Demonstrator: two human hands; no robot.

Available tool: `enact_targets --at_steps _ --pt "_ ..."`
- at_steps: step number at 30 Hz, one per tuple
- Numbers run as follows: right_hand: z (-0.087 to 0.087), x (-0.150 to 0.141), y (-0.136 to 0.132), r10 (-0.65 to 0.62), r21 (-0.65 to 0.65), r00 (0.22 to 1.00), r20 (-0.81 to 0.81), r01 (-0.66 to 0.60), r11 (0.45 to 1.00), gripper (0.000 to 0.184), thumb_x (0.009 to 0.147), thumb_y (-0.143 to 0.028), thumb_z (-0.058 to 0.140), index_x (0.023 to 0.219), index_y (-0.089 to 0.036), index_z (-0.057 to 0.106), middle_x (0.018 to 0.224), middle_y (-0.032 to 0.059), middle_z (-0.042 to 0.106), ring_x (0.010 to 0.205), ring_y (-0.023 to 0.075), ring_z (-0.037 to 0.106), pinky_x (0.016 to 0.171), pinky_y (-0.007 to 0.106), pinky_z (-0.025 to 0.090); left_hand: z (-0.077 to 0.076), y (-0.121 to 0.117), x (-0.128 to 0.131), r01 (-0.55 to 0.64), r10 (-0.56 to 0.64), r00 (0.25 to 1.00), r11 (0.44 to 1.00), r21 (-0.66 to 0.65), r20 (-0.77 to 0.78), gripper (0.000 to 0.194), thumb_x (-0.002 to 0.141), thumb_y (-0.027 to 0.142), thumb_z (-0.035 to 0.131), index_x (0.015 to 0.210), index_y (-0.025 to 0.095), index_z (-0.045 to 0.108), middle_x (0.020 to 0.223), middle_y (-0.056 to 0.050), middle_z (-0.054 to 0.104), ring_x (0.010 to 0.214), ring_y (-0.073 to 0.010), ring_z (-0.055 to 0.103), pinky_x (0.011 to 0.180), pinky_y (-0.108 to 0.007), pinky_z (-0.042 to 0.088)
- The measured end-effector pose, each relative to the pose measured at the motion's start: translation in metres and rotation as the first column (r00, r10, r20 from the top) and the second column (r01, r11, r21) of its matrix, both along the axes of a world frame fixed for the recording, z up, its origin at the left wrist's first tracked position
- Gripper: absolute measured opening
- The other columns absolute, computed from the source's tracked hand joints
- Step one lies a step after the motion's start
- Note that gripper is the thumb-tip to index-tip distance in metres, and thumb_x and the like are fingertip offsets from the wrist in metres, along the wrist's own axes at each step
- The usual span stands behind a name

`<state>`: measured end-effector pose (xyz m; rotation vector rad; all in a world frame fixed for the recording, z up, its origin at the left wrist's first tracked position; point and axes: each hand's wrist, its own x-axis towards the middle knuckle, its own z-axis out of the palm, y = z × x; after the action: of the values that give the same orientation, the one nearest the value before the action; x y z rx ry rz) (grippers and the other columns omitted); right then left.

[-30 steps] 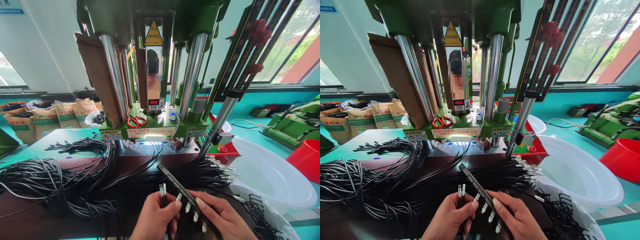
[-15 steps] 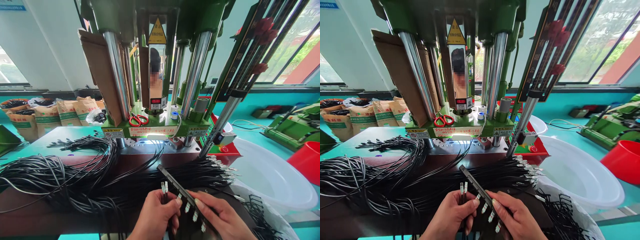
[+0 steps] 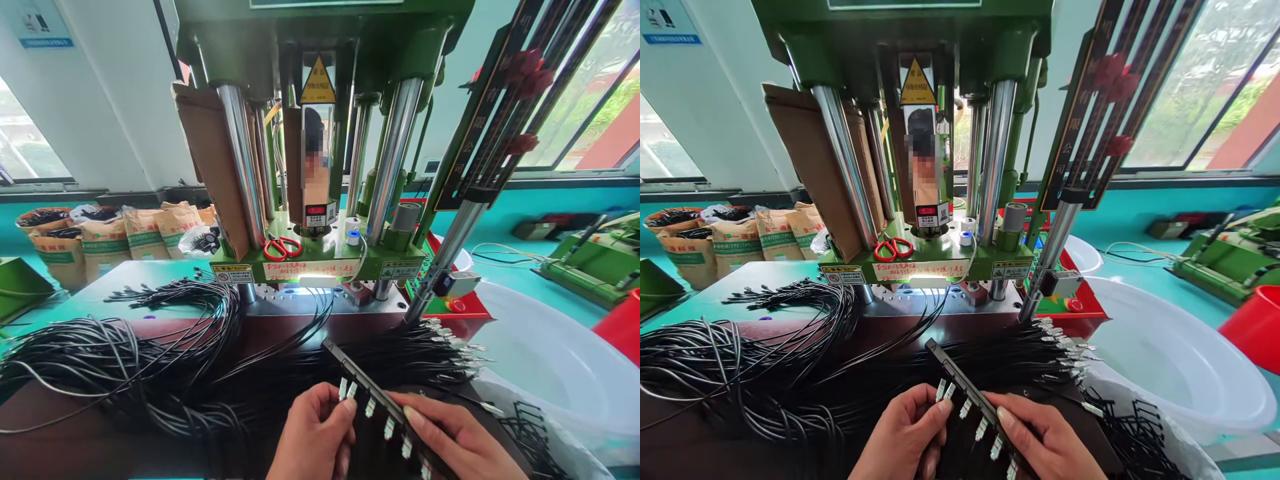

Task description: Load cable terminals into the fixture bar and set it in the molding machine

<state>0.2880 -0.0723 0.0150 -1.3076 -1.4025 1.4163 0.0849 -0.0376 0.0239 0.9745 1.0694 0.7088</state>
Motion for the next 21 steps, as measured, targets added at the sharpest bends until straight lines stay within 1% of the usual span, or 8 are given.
enact_targets --at_steps 5,8,10,14,16,18,19,21 --pt "-0.001 0.001 0.0 0.036 0.023 0.999 0.016 -0.037 0.999 0.041 0.093 -0.044 0.048 0.129 -0.026 0.058 0.118 0.0057 0.067 0.105 0.0248 0.06 0.094 0.038 0.047 0.001 0.0 0.001 0.032 -0.033 0.999 0.999 -0.016 -0.011 0.042 0.068 0.057 0.062 0.07 0.018 0.046 0.048 0.008 0.048 0.027 -0.0021 0.034 0.027 -0.016 0.022" --pt "0.003 -0.001 -0.001 0.06 0.035 0.996 0.064 -0.062 0.997 0.041 0.094 -0.044 0.047 0.128 -0.027 0.059 0.115 0.0053 0.068 0.102 0.0235 0.061 0.092 0.036 0.047 0.0 0.0 0.0 0.013 -0.013 1.0 1.0 -0.023 -0.014 0.04 0.069 0.055 0.062 0.069 0.018 0.048 0.048 0.007 0.049 0.027 -0.0021 0.034 0.026 -0.015 0.022" --pt "0.006 -0.003 -0.001 0.053 0.052 0.993 0.106 -0.058 0.997 0.04 0.093 -0.047 0.048 0.126 -0.028 0.062 0.114 0.0053 0.068 0.1 0.0231 0.062 0.09 0.033 0.048 -0.001 0.0 0.0 -0.004 0.004 1.0 0.999 -0.039 -0.009 0.04 0.068 0.054 0.064 0.069 0.017 0.049 0.049 0.006 0.05 0.026 -0.0018 0.033 0.026 -0.015 0.021" --pt "0.009 -0.008 -0.001 0.015 0.113 0.988 0.156 -0.033 0.993 0.043 0.091 -0.051 0.048 0.122 -0.027 0.064 0.107 0.0066 0.07 0.092 0.0232 0.064 0.081 0.031 0.051 -0.004 0.003 0.001 -0.007 0.01 0.999 0.998 -0.057 0.053 0.041 0.067 0.054 0.066 0.068 0.017 0.049 0.047 0.006 0.052 0.025 -0.0014 0.032 0.025 -0.015 0.02" --pt "0.01 -0.009 -0.001 0.026 0.125 0.987 0.156 -0.046 0.991 0.043 0.091 -0.05 0.047 0.123 -0.028 0.064 0.105 0.0064 0.07 0.09 0.0233 0.064 0.082 0.033 0.051 -0.008 0.004 0.002 -0.014 0.019 0.996 0.998 -0.058 0.087 0.043 0.066 0.055 0.068 0.068 0.017 0.048 0.046 0.005 0.052 0.024 -0.0019 0.032 0.025 -0.015 0.019" --pt "0.01 -0.007 0.0 0.04 0.113 0.989 0.145 -0.057 0.992 0.042 0.091 -0.05 0.048 0.123 -0.028 0.063 0.106 0.0062 0.07 0.091 0.0236 0.063 0.084 0.033 0.051 -0.011 0.004 0.001 -0.021 0.029 0.992 0.997 -0.071 0.121 0.045 0.064 0.056 0.07 0.07 0.017 0.049 0.048 0.005 0.054 0.027 -0.0036 0.038 0.026 -0.015 0.026" --pt "0.01 -0.006 0.0 0.043 0.095 0.991 0.128 -0.055 0.994 0.042 0.09 -0.05 0.049 0.123 -0.028 0.064 0.107 0.0063 0.07 0.092 0.0239 0.063 0.085 0.034 0.051 -0.012 0.004 0.0 -0.022 0.033 0.99 0.996 -0.082 0.136 0.047 0.063 0.056 0.072 0.073 0.016 0.05 0.05 0.004 0.056 0.03 -0.0051 0.043 0.028 -0.016 0.032" --pt "0.009 -0.002 -0.001 0.018 0.034 0.996 0.083 -0.02 0.999 0.042 0.089 -0.051 0.051 0.121 -0.028 0.065 0.11 0.0064 0.07 0.096 0.0248 0.063 0.088 0.034 0.051 -0.011 0.004 -0.006 -0.049 0.065 0.984 0.994 -0.102 0.165 0.051 0.058 0.053 0.078 0.08 0.015 0.054 0.058 0.003 0.059 0.042 -0.0088 0.053 0.039 -0.021 0.047"
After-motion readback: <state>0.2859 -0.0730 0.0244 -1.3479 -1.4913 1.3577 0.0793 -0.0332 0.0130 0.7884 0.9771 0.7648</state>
